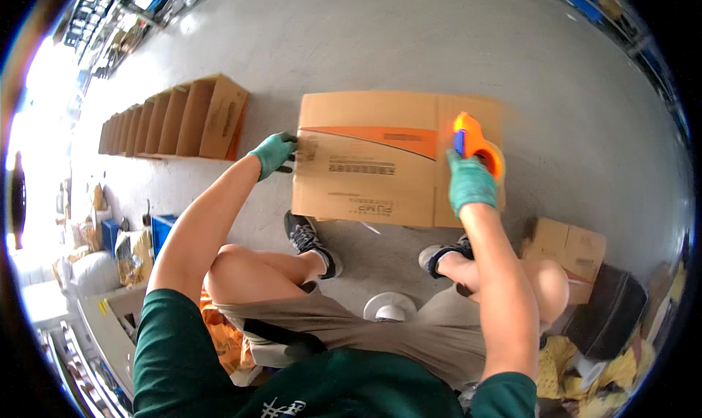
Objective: The person walks through a warehouse and begins assembling and sealing cardboard boxes. They fold the flaps of each box and use a handheld tape dispenser to apply clear packing tape across the seams. The person repeats this process for multiple boxes, stacking the sealed units on the floor.
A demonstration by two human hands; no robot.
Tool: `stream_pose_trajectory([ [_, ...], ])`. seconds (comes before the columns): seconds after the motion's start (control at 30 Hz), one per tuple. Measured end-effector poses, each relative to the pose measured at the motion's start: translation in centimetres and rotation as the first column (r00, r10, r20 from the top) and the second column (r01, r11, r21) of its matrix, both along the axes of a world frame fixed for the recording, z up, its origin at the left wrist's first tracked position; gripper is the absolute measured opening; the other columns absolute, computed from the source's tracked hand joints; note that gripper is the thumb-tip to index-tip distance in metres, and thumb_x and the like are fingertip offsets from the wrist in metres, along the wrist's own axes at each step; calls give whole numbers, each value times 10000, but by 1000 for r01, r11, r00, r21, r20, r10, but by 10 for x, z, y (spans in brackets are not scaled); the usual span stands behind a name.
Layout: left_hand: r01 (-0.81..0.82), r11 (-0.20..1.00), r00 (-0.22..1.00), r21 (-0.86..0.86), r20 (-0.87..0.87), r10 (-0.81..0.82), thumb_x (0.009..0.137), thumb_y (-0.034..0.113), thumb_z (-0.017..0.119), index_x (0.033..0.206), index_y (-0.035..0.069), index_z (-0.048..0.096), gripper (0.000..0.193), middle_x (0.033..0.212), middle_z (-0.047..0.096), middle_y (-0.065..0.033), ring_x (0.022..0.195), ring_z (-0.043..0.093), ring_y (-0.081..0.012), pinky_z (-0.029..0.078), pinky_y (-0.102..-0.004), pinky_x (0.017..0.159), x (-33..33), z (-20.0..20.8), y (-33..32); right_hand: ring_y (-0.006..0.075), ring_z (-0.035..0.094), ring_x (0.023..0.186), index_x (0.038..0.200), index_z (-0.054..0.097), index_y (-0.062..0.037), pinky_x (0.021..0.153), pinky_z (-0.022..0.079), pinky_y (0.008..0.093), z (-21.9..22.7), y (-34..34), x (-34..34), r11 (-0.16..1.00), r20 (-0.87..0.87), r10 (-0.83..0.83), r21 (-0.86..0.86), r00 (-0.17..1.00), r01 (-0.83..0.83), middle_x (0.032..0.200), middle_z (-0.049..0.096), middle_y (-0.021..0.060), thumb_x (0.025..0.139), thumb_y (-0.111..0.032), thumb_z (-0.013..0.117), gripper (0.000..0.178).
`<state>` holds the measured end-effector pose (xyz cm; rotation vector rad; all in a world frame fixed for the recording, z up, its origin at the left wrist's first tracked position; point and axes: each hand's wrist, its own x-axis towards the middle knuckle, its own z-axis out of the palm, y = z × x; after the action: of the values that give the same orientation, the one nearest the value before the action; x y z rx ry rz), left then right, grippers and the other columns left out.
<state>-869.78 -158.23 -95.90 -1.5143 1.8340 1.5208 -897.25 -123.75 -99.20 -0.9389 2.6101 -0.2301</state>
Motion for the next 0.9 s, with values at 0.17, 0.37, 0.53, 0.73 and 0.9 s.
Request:
stream_pose_trajectory([
  [0.17, -106, 993, 994, -43, 17, 107, 1010, 229, 502, 1254, 119, 588, 281, 1143, 619, -34, 1018, 596, -196, 561, -421, 804, 9, 13, 17, 388, 665, 1008, 1304, 588, -176, 833, 546, 492, 45, -20, 11, 971, 37, 201, 126, 979, -204, 1139, 647, 232, 928, -63, 482, 407],
  [0.37, -307, 948, 944, 87, -103, 315, 1007, 215, 523, 1338, 103, 526, 349, 1151, 600, -68, 1032, 590, -208, 574, -439, 843, -23, 29, 45, 363, 695, 947, 1173, 616, -141, 731, 589, 460, 34, -6, 1, 963, -54, 212, 181, 976, -199, 1056, 664, 191, 899, -27, 543, 306],
  [0.53, -203, 955, 979, -218, -50, 197, 954, 186, 537, 1392, 127, 500, 444, 1251, 579, -114, 1067, 586, -256, 593, -446, 735, -20, 8, 48, 339, 706, 924, 1150, 622, -137, 699, 596, 461, 33, -7, 4, 986, -68, 163, 42, 984, -161, 996, 670, 183, 907, -47, 539, 272],
  [0.73, -185, 965, 980, -186, 35, 194, 940, 168, 507, 1219, 140, 627, 305, 1147, 626, -81, 1039, 604, -258, 581, -490, 788, -9, 1, 33, 356, 671, 1017, 1321, 589, -180, 844, 563, 446, 47, -7, 8, 967, 15, 175, 187, 984, -175, 1157, 640, 197, 962, -127, 530, 367],
  [0.9, -277, 957, 961, -86, 6, 278, 982, 191, 500, 1226, 164, 606, 267, 1132, 621, -31, 1011, 611, -211, 564, -485, 796, 3, 3, 31, 335, 703, 927, 1160, 608, -156, 713, 599, 443, 40, -8, 11, 970, -95, 226, 119, 970, -214, 998, 656, 190, 857, 18, 575, 351],
])
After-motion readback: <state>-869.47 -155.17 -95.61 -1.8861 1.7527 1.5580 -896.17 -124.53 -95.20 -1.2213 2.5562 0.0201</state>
